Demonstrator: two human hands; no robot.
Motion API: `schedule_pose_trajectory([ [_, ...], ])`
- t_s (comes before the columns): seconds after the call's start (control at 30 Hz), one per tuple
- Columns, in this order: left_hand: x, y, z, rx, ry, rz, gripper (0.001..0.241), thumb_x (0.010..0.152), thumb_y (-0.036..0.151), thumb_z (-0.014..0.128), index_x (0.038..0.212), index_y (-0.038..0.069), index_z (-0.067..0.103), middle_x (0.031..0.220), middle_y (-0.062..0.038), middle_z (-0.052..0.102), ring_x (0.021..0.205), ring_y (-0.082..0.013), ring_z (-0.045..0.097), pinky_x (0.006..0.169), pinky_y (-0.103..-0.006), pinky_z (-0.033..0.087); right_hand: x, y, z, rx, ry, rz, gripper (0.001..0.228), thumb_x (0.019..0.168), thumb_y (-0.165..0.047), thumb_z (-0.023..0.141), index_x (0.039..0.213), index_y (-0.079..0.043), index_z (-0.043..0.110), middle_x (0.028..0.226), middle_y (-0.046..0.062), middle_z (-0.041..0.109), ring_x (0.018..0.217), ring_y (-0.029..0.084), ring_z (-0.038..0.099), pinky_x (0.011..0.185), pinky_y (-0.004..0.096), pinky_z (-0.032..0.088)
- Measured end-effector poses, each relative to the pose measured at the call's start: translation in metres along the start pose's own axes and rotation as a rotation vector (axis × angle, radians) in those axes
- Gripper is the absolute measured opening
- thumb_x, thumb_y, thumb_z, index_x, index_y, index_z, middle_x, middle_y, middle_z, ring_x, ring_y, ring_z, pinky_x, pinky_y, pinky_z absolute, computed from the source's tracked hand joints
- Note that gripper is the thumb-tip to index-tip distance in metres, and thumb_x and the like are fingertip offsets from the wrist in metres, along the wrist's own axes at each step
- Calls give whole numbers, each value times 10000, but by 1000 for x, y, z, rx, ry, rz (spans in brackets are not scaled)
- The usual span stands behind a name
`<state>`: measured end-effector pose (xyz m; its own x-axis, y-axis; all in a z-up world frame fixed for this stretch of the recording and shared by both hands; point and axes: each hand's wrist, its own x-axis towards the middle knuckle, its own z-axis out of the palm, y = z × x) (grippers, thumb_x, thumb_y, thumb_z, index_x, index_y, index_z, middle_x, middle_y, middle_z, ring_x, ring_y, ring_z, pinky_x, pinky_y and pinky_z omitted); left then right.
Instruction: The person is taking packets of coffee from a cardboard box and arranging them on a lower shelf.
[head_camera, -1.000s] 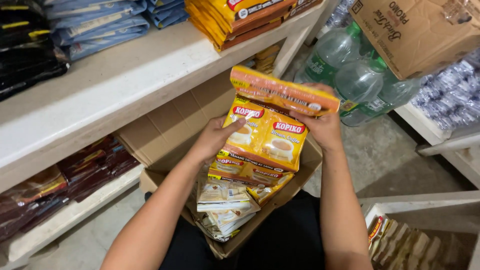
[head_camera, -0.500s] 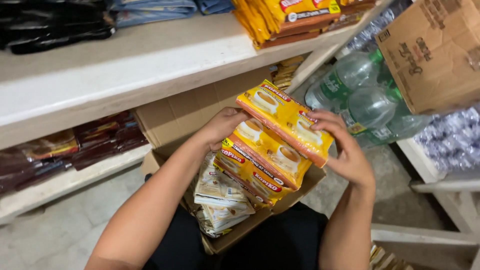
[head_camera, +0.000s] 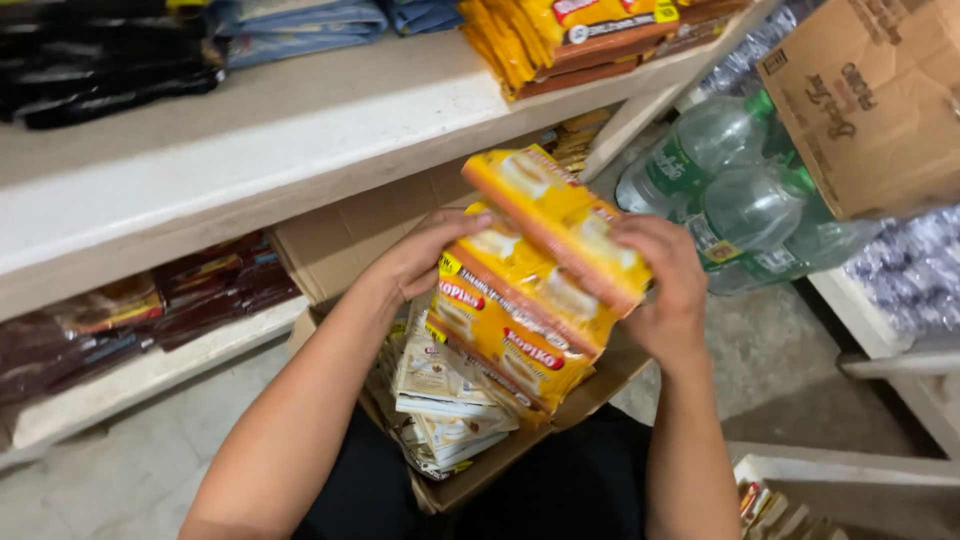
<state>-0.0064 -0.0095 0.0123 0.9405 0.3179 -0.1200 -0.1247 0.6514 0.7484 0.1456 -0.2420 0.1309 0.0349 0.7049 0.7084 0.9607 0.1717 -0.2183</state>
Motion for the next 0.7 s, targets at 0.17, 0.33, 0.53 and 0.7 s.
schedule_pose_trajectory([
  [0.17, -18, 18, 32, 301, -183, 187, 523, 704, 206, 915, 1142, 8, 711, 992, -141, 759, 869, -244, 744, 824, -407, 621, -9, 13, -7, 49, 182, 154, 581, 782, -149, 907, 1249, 12, 601, 1198, 210, 645, 1125, 420, 652, 1016, 524, 478],
  [0.33, -6, 3, 22, 399, -39, 456, 522, 766, 159, 905, 1185, -28, 657, 1005, -192, 722, 909, -275, 699, 848, -377, 596, -19, 20, -4, 208, 281, 414, 752, 699, -64, 965, 1333, -9, 565, 1128, 176, 660, 1032, 268, 643, 960, 431, 518],
  [0.53, -13, 17, 47, 485, 177, 805, 500, 839, 211, 866, 1233, 28, 619, 1128, -95, 510, 1128, -202, 509, 1052, -372, 436, -4, -4, 22, 509, 292, 586, 771, 662, -94, 964, 1312, -86, 549, 1121, 103, 657, 1028, 163, 598, 961, 403, 542],
  [0.7, -29, 25, 68, 540, 222, 686, 890, 928, 521, 664, 1452, -32, 204, 1431, -306, 298, 1390, -444, 288, 1184, -592, 227, -18, -7, 23, 556, 244, 607, 729, 738, -100, 907, 1343, -58, 502, 1192, 118, 634, 1083, 162, 569, 1006, 401, 506],
])
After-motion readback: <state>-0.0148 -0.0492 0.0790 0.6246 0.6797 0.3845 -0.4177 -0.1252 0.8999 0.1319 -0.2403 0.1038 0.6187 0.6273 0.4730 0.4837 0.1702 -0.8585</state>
